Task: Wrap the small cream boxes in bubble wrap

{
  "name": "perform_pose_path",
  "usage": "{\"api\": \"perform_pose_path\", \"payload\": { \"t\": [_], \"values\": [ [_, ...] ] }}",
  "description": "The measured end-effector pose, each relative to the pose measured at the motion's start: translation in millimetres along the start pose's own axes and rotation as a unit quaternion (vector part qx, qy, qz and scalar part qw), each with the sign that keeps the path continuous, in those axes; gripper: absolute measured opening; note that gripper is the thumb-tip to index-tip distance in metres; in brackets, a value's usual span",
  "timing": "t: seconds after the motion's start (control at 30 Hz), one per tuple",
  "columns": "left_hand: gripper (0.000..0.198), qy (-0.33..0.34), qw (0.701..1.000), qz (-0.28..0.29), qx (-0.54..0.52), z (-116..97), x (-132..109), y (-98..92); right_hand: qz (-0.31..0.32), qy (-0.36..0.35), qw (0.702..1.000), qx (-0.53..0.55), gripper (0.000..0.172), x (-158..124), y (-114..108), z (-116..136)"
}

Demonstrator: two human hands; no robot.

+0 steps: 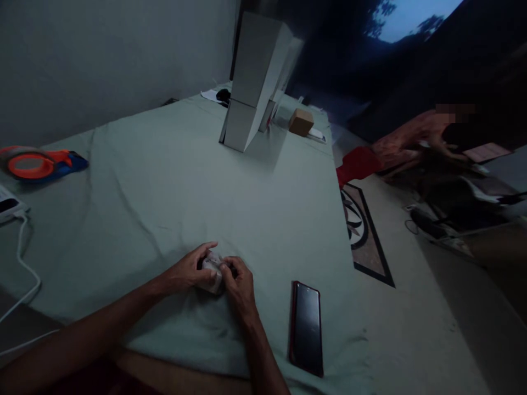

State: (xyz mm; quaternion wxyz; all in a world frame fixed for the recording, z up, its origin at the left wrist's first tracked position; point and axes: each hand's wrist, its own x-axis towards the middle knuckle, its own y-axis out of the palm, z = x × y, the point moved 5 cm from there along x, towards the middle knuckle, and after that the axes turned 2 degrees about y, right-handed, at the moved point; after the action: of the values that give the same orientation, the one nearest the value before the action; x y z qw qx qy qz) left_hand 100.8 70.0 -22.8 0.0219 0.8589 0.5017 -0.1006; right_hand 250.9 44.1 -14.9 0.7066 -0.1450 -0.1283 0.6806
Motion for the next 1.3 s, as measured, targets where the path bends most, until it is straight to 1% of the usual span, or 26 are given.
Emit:
{"api": "perform_pose_path", "payload": {
  "t": [0.13, 0.23, 0.33, 0.43, 0.53, 0.63, 0.7, 0.83, 0.93, 1.1, 1.2, 1.3],
  "values": [
    [0.068, -0.001, 0.998, -0.036, 0.052, 1, 2, -4.5, 0.016, -0.067, 0.997, -0.044, 0.020, -5, 1, 5],
    [0.065, 0.001, 0.998, -0.039, 0.041, 0, 1, -5.0, 0.023, -0.086, 0.994, -0.065, 0.024, -7, 2, 5],
    [0.070, 0.000, 0.999, -0.032, -0.006, 2, 2, -4.9, 0.037, -0.056, 0.996, -0.056, 0.023, -5, 4, 1],
    [0.073, 0.001, 0.999, -0.029, -0.043, 7, 5, -5.2, 0.040, -0.003, 0.998, -0.043, 0.029, -3, 5, -4],
    [0.072, 0.004, 0.999, -0.031, -0.033, 9, 7, -5.5, 0.015, 0.030, 0.999, -0.037, 0.036, 2, 3, -7],
    [0.073, 0.007, 0.999, -0.038, -0.009, 7, 8, -5.6, 0.002, 0.031, 1.000, -0.007, 0.031, 9, 3, -7],
    [0.074, 0.010, 0.999, -0.036, -0.001, 6, 8, -5.2, 0.001, 0.022, 1.000, 0.013, 0.024, 14, 6, -6],
    [0.076, 0.008, 0.999, -0.028, -0.019, 4, 9, -4.8, -0.021, 0.001, 1.000, 0.022, 0.024, 16, 10, -1],
    [0.074, 0.007, 0.998, -0.039, -0.042, 5, 9, -6.1, -0.034, -0.019, 0.999, 0.028, 0.023, 13, 12, 3],
    [0.067, 0.020, 0.996, -0.056, -0.068, 7, 7, -6.1, -0.024, -0.063, 0.997, 0.025, 0.019, 9, 11, 3],
    [0.062, 0.026, 0.996, -0.065, -0.050, 7, 7, -4.9, -0.014, -0.096, 0.995, 0.006, 0.015, 8, 9, 2],
    [0.057, 0.031, 0.996, -0.083, -0.008, 9, 7, -4.6, -0.002, -0.135, 0.990, -0.032, 0.014, 7, 8, 3]
  ]
}}
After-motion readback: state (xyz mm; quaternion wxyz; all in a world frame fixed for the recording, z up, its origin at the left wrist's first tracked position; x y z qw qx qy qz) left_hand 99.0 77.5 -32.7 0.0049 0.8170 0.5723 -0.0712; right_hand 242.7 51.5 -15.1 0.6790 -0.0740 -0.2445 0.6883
